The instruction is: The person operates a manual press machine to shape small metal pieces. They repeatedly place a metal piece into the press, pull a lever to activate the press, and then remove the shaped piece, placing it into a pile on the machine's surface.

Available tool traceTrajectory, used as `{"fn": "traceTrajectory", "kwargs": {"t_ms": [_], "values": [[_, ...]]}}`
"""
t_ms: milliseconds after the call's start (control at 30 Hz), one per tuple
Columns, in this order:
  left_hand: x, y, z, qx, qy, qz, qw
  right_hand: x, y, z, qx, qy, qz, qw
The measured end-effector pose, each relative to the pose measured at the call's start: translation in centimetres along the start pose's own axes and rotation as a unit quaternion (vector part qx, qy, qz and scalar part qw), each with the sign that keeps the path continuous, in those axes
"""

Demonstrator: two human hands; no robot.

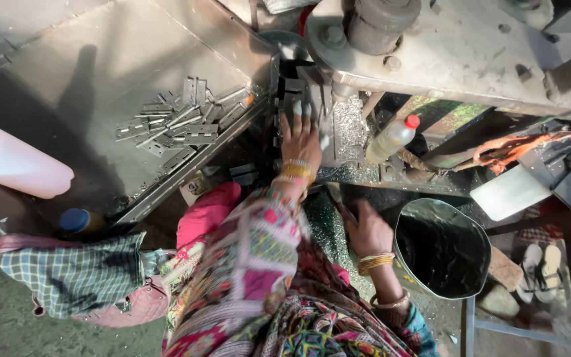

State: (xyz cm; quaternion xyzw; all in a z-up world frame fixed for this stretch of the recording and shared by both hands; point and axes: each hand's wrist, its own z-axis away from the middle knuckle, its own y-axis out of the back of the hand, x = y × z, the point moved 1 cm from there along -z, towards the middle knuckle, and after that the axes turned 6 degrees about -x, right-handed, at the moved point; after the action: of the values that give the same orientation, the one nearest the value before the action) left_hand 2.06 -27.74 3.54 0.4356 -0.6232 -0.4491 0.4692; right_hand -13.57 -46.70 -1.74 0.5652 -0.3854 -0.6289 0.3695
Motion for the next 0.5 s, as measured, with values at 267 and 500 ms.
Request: {"fn": "traceTrajectory", "kwargs": {"t_ms": [267,500], "values": [[-1.3,-0.7,5.7,0.067,-0.108,0.133,0.983,-6.0,6.2,0.1,0.055,0.004,0.035,0.998],[3.1,0.2,1.4,0.011,0.019,-0.02,1.0,-4.7,5.3,2.3,-0.006,0.003,0.06,0.998]]}}
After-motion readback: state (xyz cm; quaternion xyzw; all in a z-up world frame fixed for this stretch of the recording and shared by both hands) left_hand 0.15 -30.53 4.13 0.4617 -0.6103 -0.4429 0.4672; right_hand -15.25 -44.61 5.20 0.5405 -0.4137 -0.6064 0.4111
